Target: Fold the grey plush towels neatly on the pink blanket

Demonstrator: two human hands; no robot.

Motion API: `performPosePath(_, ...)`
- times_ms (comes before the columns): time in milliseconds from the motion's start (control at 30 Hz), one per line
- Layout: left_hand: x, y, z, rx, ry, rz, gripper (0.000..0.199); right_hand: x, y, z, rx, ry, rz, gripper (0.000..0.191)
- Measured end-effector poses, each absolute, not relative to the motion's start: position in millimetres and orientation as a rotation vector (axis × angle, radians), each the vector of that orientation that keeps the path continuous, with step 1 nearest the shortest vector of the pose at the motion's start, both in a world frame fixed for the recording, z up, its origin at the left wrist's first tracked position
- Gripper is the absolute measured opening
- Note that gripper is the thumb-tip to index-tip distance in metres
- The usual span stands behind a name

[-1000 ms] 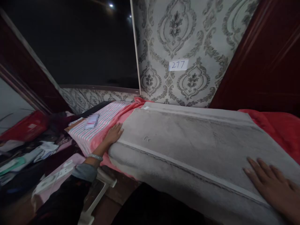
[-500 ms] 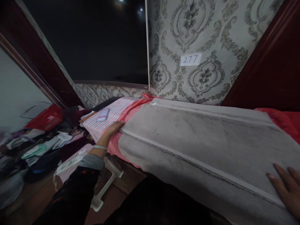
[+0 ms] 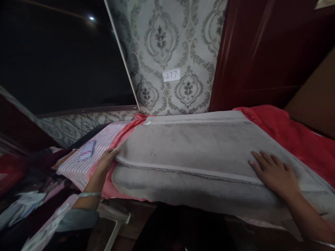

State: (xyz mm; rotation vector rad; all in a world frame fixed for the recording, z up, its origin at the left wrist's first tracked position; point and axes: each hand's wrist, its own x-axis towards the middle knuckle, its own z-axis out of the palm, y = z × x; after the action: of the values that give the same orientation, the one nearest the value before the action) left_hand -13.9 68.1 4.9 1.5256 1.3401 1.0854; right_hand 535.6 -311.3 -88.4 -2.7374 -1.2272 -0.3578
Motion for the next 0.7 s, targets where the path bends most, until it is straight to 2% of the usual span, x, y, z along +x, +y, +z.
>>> performPosePath(200, 41.8, 73.0, 33.3, 1.612, 1.282, 1.235, 0.023, 520.8, -304.3, -68.6, -2.810, -1.151, -0.296, 0.061)
performPosePath(333, 117.8, 50.1, 73.7, 2.047, 1.099, 1.276, 0.017, 519.0, -304.3, -66.5, -2.797, -1.180, -0.305, 0.059)
performPosePath(400, 161.9, 22.2, 82.4, 2.263, 1.033, 1.180, 0.016, 518.3, -304.2, -65.5, -2.775, -1.183, -0.303, 0.059)
performPosePath(500, 214.2, -33.4, 64.6, 2.533, 0.968, 0.834, 0.020, 516.9, -302.5, -64.1, -2.743, -1.139, -0.298, 0.058)
performPosePath(600, 234.7, -82.3, 19.5, 2.754, 0.730, 0.529, 0.016, 518.6, -300.4, -65.8, -2.716, -1.125, -0.302, 0.058)
performPosePath(700, 230.9, -105.4, -23.1, 2.851, 0.638, 0.580, 0.029, 525.9, -299.8, -69.1, -2.708, -1.112, -0.295, 0.060)
